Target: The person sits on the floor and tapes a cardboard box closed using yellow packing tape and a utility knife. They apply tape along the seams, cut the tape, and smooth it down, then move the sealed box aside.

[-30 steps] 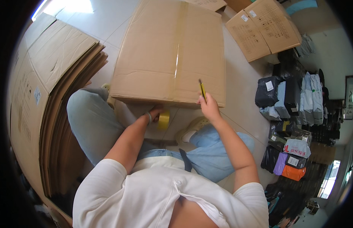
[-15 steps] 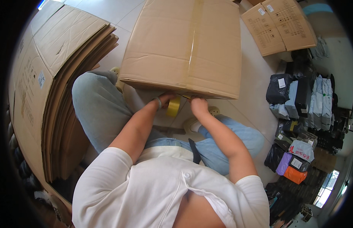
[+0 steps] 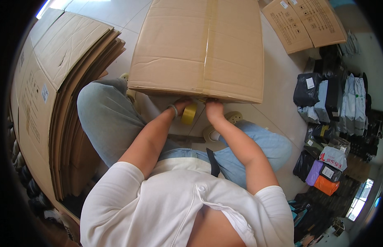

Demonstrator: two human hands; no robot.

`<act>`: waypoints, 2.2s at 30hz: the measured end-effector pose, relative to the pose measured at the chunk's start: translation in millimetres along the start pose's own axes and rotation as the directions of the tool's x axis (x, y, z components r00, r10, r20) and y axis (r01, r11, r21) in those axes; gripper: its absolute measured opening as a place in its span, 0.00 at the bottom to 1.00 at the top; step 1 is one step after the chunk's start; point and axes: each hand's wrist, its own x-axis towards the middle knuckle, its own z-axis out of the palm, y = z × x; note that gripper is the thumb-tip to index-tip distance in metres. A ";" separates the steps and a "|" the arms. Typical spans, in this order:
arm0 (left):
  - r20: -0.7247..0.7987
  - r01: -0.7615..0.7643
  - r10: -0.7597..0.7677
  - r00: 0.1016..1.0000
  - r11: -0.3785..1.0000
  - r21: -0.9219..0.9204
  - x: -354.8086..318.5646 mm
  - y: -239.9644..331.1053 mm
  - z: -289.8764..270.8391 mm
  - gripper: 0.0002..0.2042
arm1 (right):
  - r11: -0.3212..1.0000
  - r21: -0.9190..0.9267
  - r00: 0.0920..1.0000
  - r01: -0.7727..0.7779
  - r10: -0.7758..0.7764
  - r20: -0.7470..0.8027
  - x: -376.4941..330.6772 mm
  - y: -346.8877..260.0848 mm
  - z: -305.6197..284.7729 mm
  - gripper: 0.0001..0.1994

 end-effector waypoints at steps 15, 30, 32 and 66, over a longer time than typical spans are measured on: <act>-0.524 0.571 -0.308 0.794 0.674 0.469 4.4 53.8 20.6 0.17 | 0.971 0.120 0.948 -0.207 0.169 0.270 -33.7 -0.2 -60.5 0.09; -0.153 0.313 -0.297 0.943 0.627 0.713 -6.4 24.3 12.5 0.20 | 0.797 0.603 0.989 0.027 -0.108 0.098 -34.3 -2.0 -75.5 0.10; -0.083 0.365 -0.391 0.917 0.733 0.573 -25.1 67.8 21.0 0.20 | 0.682 0.707 0.978 0.187 -0.198 -0.067 -22.3 -15.5 -36.7 0.10; -0.526 -0.245 0.009 0.851 0.891 -0.381 -184.1 333.2 49.8 0.10 | 0.241 0.919 0.885 0.313 0.278 -0.374 -104.3 7.2 -240.2 0.08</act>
